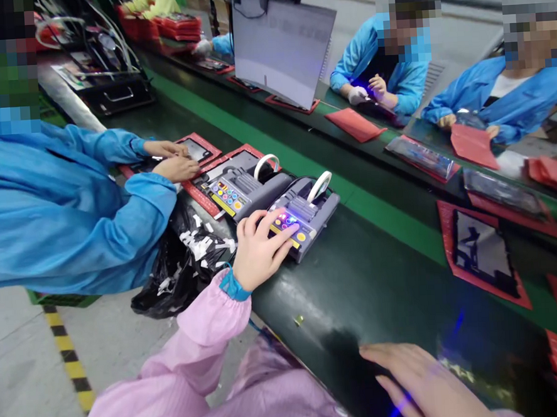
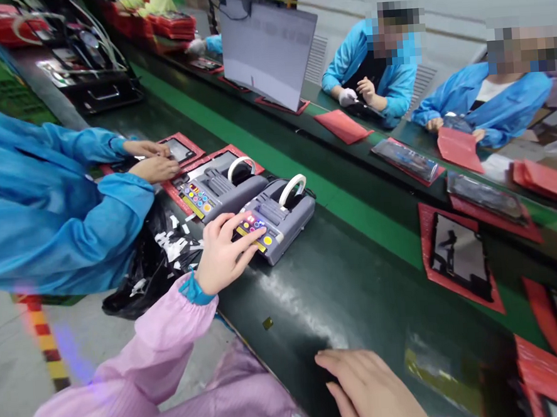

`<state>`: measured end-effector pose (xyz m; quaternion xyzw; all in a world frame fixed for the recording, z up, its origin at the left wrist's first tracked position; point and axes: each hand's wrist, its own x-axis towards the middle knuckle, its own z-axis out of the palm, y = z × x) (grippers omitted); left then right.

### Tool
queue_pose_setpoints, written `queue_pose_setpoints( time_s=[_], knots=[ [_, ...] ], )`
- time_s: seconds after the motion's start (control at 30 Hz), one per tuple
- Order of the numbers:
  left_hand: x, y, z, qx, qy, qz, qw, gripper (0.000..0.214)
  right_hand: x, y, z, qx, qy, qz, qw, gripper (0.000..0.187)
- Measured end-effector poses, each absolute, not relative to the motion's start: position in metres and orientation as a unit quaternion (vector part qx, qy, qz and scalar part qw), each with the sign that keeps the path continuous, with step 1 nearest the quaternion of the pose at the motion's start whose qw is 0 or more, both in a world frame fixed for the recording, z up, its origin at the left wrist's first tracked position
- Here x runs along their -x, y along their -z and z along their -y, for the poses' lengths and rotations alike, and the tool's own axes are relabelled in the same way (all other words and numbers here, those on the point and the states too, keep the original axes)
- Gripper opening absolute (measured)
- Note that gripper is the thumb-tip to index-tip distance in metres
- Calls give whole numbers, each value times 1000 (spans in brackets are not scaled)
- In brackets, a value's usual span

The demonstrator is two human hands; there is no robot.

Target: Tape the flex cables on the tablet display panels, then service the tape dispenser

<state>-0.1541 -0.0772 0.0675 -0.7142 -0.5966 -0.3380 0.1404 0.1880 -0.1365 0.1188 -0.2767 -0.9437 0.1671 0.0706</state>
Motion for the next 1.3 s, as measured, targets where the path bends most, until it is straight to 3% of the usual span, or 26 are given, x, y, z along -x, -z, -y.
queue_pose_setpoints(
  time_s=[0.23, 0.4, 0.57, 0.9, 1.17, 1.3],
  knots=[
    [165, -78, 67, 741, 308, 577, 147, 30, -134, -158, 72, 241, -188, 950, 59, 25],
    [169, -80, 70, 743, 289, 584, 153, 31, -95, -142, 15, 302, -145, 935, 118, 32],
    [169, -82, 73, 744, 270, 586, 172, 31, -65, -121, -30, 375, -100, 913, 126, 38],
    [171, -80, 72, 751, 270, 574, 184, 31, -52, -133, -60, 283, 47, 956, 60, 18],
    [168, -91, 73, 753, 276, 562, 204, 26, -73, -104, -51, 284, 52, 938, 192, 20],
    [165, -95, 69, 760, 271, 555, 201, 22, -82, -102, -55, 315, 0, 929, 192, 23]
  ],
)
